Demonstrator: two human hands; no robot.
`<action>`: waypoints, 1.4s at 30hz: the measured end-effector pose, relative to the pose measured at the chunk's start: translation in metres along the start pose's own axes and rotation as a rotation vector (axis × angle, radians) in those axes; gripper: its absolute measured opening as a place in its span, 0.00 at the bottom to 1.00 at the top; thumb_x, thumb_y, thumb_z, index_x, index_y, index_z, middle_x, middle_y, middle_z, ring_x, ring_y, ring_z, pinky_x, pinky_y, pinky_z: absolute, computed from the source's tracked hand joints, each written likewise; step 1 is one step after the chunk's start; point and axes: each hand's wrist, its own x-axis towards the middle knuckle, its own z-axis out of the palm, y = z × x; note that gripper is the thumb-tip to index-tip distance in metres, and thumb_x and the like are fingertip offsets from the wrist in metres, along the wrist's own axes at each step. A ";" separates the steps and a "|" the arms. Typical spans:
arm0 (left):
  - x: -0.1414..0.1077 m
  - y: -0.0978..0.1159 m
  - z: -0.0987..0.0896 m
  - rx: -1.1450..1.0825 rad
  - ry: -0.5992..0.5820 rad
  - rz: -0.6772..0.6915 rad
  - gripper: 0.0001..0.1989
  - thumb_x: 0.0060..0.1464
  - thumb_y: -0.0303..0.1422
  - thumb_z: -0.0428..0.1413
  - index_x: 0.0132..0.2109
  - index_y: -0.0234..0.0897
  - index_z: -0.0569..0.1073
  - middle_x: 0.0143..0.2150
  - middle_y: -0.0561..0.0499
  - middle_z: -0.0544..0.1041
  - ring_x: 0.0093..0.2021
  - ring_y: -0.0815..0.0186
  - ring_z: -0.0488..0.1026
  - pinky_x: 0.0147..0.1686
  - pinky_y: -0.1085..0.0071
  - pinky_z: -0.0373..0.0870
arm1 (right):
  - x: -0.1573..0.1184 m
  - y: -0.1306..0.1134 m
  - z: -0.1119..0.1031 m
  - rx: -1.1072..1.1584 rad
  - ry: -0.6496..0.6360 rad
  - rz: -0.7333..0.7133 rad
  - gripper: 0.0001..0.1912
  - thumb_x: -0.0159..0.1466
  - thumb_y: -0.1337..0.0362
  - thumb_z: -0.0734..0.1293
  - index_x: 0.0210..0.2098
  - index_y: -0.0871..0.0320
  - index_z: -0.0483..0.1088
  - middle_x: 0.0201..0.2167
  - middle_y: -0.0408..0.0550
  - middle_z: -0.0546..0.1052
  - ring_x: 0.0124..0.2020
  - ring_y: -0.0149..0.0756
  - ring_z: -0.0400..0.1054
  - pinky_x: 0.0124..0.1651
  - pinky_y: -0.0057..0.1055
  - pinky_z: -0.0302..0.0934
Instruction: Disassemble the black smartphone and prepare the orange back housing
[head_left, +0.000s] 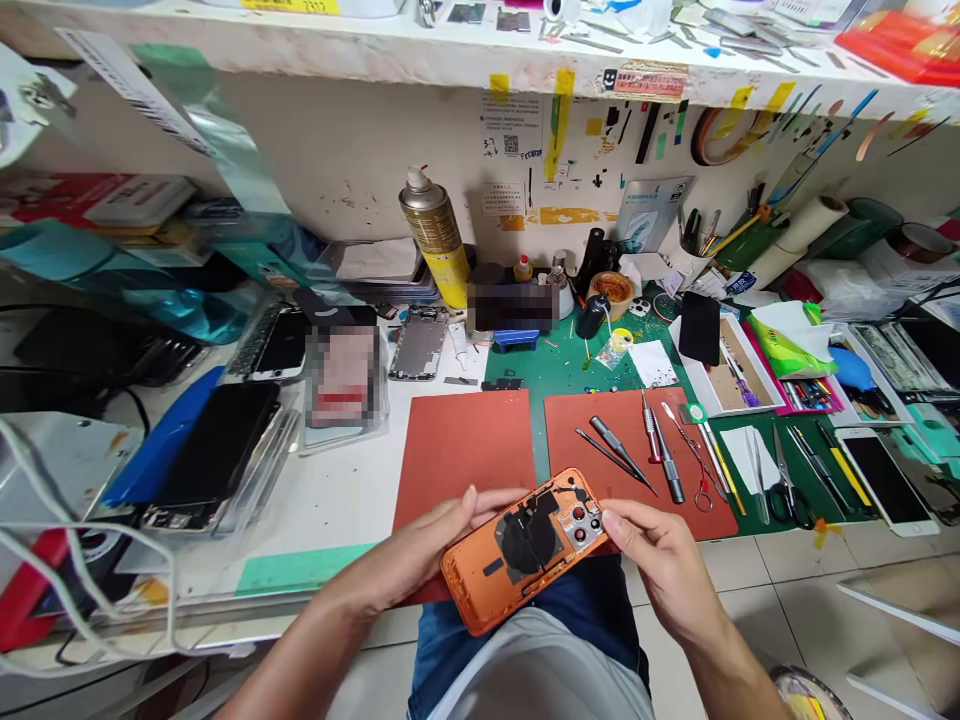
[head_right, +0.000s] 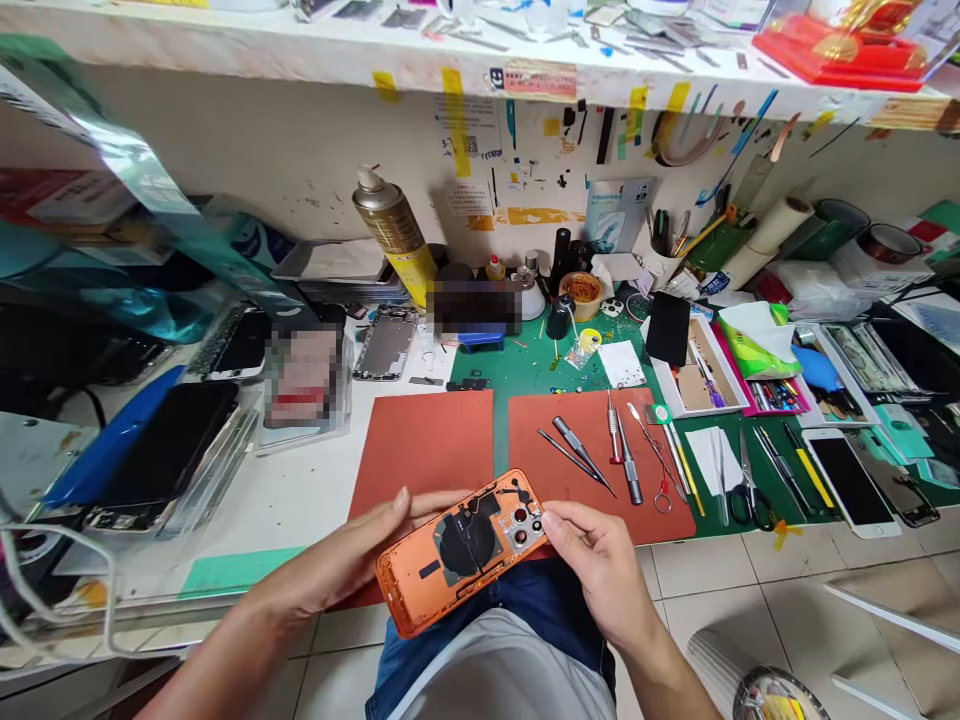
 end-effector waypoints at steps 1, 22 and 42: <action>0.005 -0.004 0.004 -0.144 -0.127 -0.069 0.41 0.69 0.65 0.46 0.71 0.39 0.74 0.62 0.35 0.82 0.56 0.45 0.84 0.56 0.52 0.80 | 0.003 -0.004 -0.002 -0.021 -0.025 0.000 0.17 0.70 0.48 0.76 0.51 0.52 0.87 0.46 0.53 0.88 0.47 0.47 0.82 0.53 0.40 0.75; 0.026 -0.038 0.075 -0.657 0.145 0.109 0.31 0.68 0.57 0.57 0.61 0.35 0.79 0.56 0.36 0.85 0.57 0.45 0.83 0.58 0.52 0.76 | -0.037 0.037 0.021 -0.141 0.300 -0.074 0.25 0.72 0.43 0.70 0.49 0.57 0.86 0.36 0.55 0.86 0.31 0.39 0.75 0.31 0.32 0.69; 0.023 -0.054 0.080 -0.109 0.444 0.368 0.15 0.73 0.44 0.58 0.54 0.37 0.76 0.53 0.44 0.82 0.51 0.58 0.78 0.55 0.63 0.74 | -0.017 0.017 0.056 -0.765 0.306 -0.708 0.16 0.74 0.71 0.70 0.58 0.52 0.81 0.40 0.49 0.74 0.36 0.36 0.73 0.38 0.32 0.71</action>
